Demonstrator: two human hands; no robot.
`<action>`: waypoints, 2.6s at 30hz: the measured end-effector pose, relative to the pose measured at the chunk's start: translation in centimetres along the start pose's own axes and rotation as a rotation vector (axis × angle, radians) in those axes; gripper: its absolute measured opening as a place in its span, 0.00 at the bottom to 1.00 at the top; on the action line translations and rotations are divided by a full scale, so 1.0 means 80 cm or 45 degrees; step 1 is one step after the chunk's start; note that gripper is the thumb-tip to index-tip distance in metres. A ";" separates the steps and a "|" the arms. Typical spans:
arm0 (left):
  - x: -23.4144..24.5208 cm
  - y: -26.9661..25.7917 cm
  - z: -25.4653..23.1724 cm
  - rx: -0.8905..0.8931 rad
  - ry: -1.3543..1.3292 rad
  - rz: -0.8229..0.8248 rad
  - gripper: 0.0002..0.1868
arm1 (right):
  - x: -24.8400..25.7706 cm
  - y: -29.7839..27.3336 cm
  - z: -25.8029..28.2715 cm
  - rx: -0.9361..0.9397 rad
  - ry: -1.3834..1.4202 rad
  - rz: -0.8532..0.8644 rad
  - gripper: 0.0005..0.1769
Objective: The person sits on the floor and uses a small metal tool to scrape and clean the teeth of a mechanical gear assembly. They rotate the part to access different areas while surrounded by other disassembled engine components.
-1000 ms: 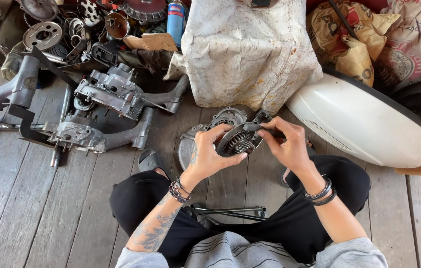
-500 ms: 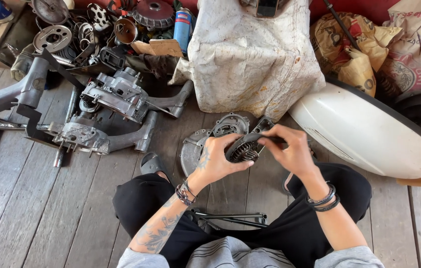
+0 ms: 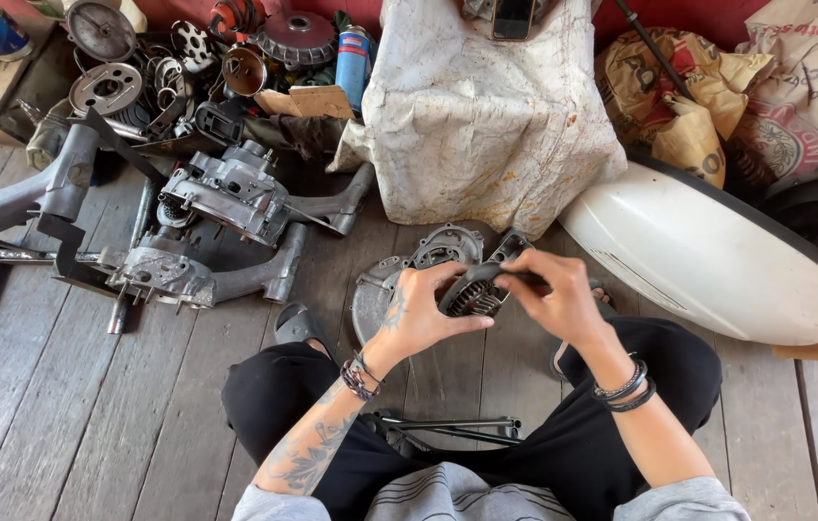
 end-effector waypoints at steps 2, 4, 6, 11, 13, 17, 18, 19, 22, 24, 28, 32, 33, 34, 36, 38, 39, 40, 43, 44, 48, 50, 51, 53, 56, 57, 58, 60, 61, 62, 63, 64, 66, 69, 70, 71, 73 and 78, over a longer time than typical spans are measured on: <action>-0.008 0.002 0.006 -0.020 0.001 0.013 0.28 | -0.010 -0.006 0.000 0.023 0.012 0.025 0.06; -0.009 0.002 0.006 -0.034 0.001 0.016 0.27 | -0.012 -0.004 0.003 0.048 0.028 0.060 0.07; -0.005 0.005 0.000 -0.050 -0.091 0.003 0.27 | -0.003 0.004 0.003 -0.018 0.007 0.006 0.06; 0.004 0.006 0.008 -0.089 -0.331 -0.083 0.27 | 0.014 -0.007 -0.033 -0.085 -0.043 -0.053 0.02; 0.008 0.011 0.008 -0.119 -0.424 -0.118 0.28 | 0.014 -0.011 -0.040 -0.107 -0.058 -0.055 0.01; 0.022 0.014 0.005 -0.098 -0.723 -0.256 0.28 | 0.012 -0.011 -0.035 -0.115 -0.074 -0.058 0.02; 0.025 0.014 0.008 -0.045 -0.850 -0.339 0.27 | 0.011 -0.012 -0.036 -0.110 -0.072 -0.039 0.02; 0.028 0.014 0.010 -0.046 -0.851 -0.341 0.27 | 0.008 -0.012 -0.033 -0.108 -0.072 -0.038 0.02; 0.036 0.014 0.005 -0.029 -0.943 -0.404 0.25 | -0.002 -0.010 -0.019 -0.063 -0.124 -0.027 0.04; 0.042 0.013 -0.014 -0.053 -0.951 -0.459 0.22 | -0.012 -0.009 -0.008 -0.067 -0.140 0.029 0.04; 0.047 0.016 -0.015 -0.061 -0.947 -0.486 0.21 | -0.022 -0.004 0.006 -0.012 -0.166 0.130 0.04; 0.047 0.010 -0.030 -0.099 -1.017 -0.474 0.19 | -0.021 -0.011 -0.002 -0.013 -0.356 0.223 0.05; 0.050 0.013 -0.037 -0.129 -1.012 -0.461 0.19 | -0.017 -0.008 -0.013 -0.080 -0.332 0.153 0.06; 0.049 0.013 -0.036 -0.124 -1.017 -0.459 0.19 | -0.010 -0.008 -0.018 -0.085 -0.336 0.155 0.06; 0.049 0.011 -0.035 -0.121 -1.018 -0.455 0.20 | 0.007 -0.008 -0.030 -0.184 -0.188 0.020 0.08; 0.047 0.012 -0.017 -0.108 -0.995 -0.447 0.20 | 0.012 -0.010 -0.036 -0.114 -0.177 -0.002 0.09; 0.045 0.013 -0.009 -0.100 -0.969 -0.440 0.20 | 0.016 -0.011 -0.037 -0.039 -0.164 -0.025 0.11; 0.042 0.013 -0.008 -0.097 -0.972 -0.439 0.20 | 0.011 -0.010 -0.033 -0.042 -0.166 -0.023 0.11; 0.032 0.012 -0.009 -0.068 -0.931 -0.427 0.21 | 0.003 -0.008 -0.015 0.095 -0.224 -0.128 0.26; 0.029 0.012 -0.011 -0.055 -0.925 -0.413 0.22 | -0.001 -0.008 -0.009 0.159 -0.273 -0.133 0.26; 0.021 0.009 -0.018 -0.020 -0.902 -0.379 0.23 | 0.002 -0.001 -0.018 0.229 -0.438 -0.197 0.27; 0.022 0.010 -0.007 -0.001 -0.927 -0.389 0.22 | 0.016 -0.001 -0.030 0.183 -0.445 -0.237 0.27; 0.023 0.009 -0.002 0.015 -0.949 -0.402 0.20 | 0.023 -0.001 -0.037 0.141 -0.449 -0.277 0.27; 0.024 0.009 -0.017 0.014 -0.951 -0.390 0.20 | 0.021 -0.004 -0.034 0.140 -0.393 -0.280 0.28; 0.021 0.008 -0.015 0.017 -0.962 -0.378 0.20 | 0.009 -0.005 -0.014 0.182 -0.352 -0.262 0.28; 0.019 0.006 -0.010 0.029 -0.970 -0.380 0.20 | 0.003 -0.005 -0.003 0.218 -0.363 -0.239 0.27; 0.020 0.007 -0.010 0.027 -0.972 -0.380 0.20 | 0.007 -0.002 -0.009 0.220 -0.365 -0.238 0.27; 0.022 0.007 -0.008 0.019 -0.947 -0.395 0.21 | 0.017 0.004 -0.020 0.181 -0.486 -0.273 0.28; 0.022 0.008 -0.014 0.020 -0.948 -0.398 0.21 | 0.018 0.002 -0.028 0.181 -0.484 -0.270 0.28; 0.021 0.009 -0.020 0.016 -1.016 -0.402 0.19 | 0.020 0.000 -0.036 0.143 -0.505 -0.287 0.28; 0.021 0.011 -0.026 0.011 -1.081 -0.400 0.18 | 0.023 -0.002 -0.045 0.104 -0.527 -0.309 0.30; 0.019 0.012 -0.013 0.011 -1.079 -0.398 0.18 | 0.015 -0.008 -0.047 0.102 -0.526 -0.312 0.30; 0.010 0.017 0.015 0.101 -1.515 -0.299 0.21 | -0.005 -0.014 -0.060 -0.041 -0.205 -0.171 0.25; 0.005 0.018 0.032 0.131 -1.588 -0.297 0.25 | -0.009 -0.007 -0.018 -0.043 -0.145 -0.081 0.32; 0.005 0.018 0.031 0.115 -1.579 -0.296 0.25 | -0.011 -0.007 -0.018 -0.029 -0.141 -0.089 0.32; 0.003 0.018 0.032 0.125 -1.551 -0.311 0.25 | -0.013 -0.008 -0.018 0.003 -0.114 -0.088 0.34; 0.003 0.016 0.033 0.129 -1.518 -0.327 0.26 | -0.013 -0.010 -0.018 0.040 -0.084 -0.090 0.36; 0.007 0.013 0.024 0.086 -1.423 -0.304 0.26 | -0.008 -0.015 -0.019 0.137 -0.085 -0.143 0.43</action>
Point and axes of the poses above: each hand's wrist, its own y-axis towards the middle knuckle, its own x-axis out of the back of the hand, z = x × y, the point moved 4 cm from there along y, towards the middle knuckle, and after that the axes turned 10 degrees about -y, right-handed, at the moved point
